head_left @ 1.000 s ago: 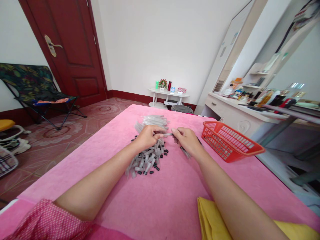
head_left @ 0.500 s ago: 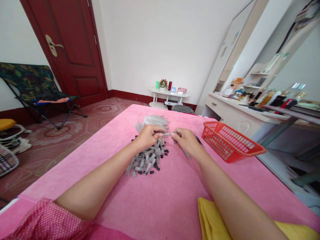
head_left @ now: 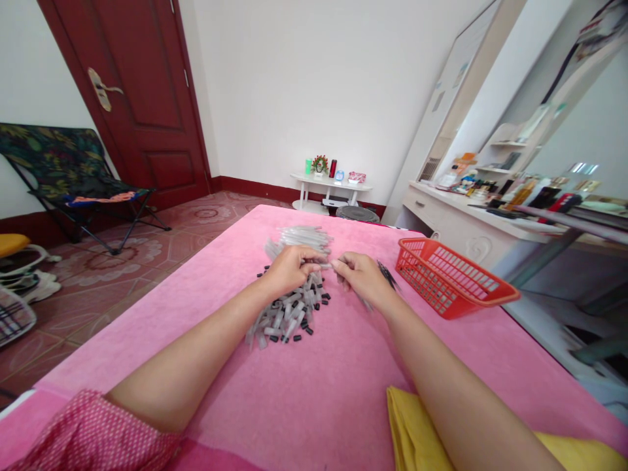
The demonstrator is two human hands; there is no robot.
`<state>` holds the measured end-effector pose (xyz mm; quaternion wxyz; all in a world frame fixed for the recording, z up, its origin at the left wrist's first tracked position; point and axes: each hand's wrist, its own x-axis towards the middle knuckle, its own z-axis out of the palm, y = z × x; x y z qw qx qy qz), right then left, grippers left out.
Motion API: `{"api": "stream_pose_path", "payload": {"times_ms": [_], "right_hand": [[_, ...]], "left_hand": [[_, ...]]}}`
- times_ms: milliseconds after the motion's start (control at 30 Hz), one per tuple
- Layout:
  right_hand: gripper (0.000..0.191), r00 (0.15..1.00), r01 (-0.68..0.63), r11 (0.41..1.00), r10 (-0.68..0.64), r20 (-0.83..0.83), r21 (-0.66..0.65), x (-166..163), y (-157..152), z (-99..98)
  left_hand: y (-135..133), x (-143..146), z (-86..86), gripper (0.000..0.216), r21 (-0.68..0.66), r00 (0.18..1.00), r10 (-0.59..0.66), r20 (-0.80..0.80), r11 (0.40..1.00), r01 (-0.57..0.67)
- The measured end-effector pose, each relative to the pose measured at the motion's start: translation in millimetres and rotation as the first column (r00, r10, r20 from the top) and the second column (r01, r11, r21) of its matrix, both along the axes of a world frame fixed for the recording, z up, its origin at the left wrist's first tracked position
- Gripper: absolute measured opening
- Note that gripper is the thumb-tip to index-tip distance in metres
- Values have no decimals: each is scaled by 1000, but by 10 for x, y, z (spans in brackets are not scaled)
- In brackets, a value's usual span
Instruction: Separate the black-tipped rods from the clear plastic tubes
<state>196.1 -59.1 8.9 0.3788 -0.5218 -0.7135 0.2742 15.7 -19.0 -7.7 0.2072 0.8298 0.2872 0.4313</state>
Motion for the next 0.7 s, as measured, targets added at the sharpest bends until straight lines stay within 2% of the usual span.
{"api": "stream_pose_path", "payload": {"times_ms": [133,233,333,400,433,467,533,600,700], "right_hand": [[39,995,-21,991,8,-99,-133,3,29,-39],[41,970,-15,970,-44,-237,-242,0,58,-84],[32,958,-45,946,-51,-282,-322,-47,68,-158],[18,983,-91,959,43,-178,-269,-110,53,-227],[11,991,-113,973,96,-93,-203,-150,38,-263],[8,991,-129,984,131,4,-123,-192,19,-298],[15,977,-121,992,115,179,24,-275,-26,-354],[22,957,-79,993,51,286,87,-337,-62,-389],[21,950,-49,997,28,310,59,-363,-72,-418]], "left_hand": [[-15,-6,6,28,53,998,-45,-35,998,46],[4,-33,17,30,82,999,-30,-32,996,33],[73,-73,26,32,37,982,86,166,995,-94],[122,-93,43,29,-86,911,161,379,987,-139],[139,-101,56,27,-170,857,186,480,978,-117],[150,-106,72,25,-255,796,206,569,965,-68],[151,-117,109,23,-392,672,251,696,918,63],[136,-131,139,23,-481,585,309,750,862,162],[120,-157,153,19,-567,519,396,758,792,224]]}}
